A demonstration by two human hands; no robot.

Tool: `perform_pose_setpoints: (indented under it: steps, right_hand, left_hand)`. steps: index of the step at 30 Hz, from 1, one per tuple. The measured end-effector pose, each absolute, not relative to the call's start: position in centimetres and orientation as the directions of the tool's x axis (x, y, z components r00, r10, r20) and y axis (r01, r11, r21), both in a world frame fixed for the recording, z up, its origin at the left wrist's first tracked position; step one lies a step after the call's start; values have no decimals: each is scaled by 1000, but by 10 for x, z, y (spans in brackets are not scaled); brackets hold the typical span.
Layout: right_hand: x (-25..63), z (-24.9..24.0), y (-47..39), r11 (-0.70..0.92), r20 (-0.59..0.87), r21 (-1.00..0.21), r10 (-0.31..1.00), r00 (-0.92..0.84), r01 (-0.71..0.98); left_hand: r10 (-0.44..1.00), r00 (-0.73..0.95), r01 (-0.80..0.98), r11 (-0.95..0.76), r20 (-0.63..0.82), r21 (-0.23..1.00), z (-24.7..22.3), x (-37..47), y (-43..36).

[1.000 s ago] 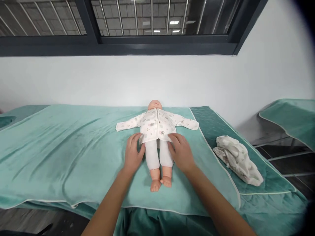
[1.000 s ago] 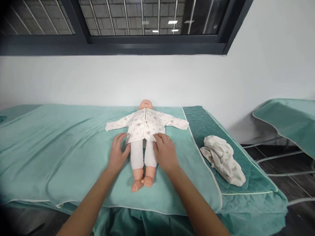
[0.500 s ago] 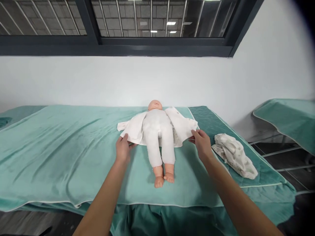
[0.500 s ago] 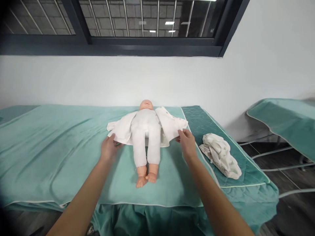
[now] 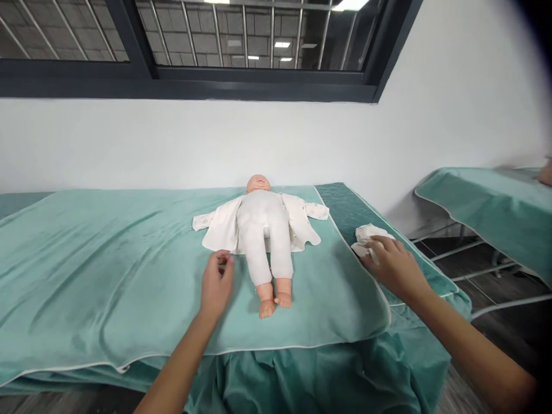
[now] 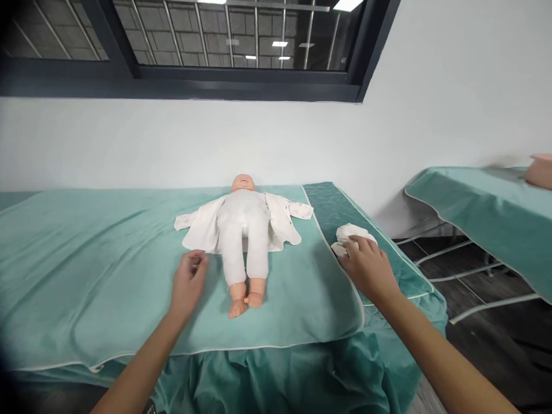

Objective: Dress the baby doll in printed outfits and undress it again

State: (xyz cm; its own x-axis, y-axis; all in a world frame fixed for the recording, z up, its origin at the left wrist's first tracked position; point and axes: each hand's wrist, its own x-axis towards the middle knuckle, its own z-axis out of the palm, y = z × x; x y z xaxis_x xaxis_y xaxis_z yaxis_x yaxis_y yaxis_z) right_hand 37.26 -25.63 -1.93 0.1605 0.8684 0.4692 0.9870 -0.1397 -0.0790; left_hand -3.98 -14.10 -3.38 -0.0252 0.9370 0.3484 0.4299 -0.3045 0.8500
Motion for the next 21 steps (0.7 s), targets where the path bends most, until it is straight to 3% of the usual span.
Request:
perform_pose_setpoints:
  steps: [2,4,10,13,16,21]
  right_hand:
    - [368,-27,-270,-35,446,-80,893,68,996]
    - [352,-33,-279,87,430,-196,903,6,977]
    - [287,-20,-260,200,412,-673,901,136,712]
    - [260,-7,-223,159,284,-870,935,211,467]
    - [236,-2,-176,165,241,-934,945,220,316]
    - [210,-11,-105,76,155,-968,930,335,238]
  left_hand:
    - [914,135,407,-402,382,820,-35,-31,-160]
    - [902,204,336,-430,381,838,-36,-22,-172]
    - [948,-6,267,-305,319,914,-35,-6,-147]
    - [958,-2,235,-277,286,932,-24,2,-120]
    - [983,-43,142,-170,177,975,-11,13,-96]
    - [998,-14,34,-62,62,998,3,26,-67]
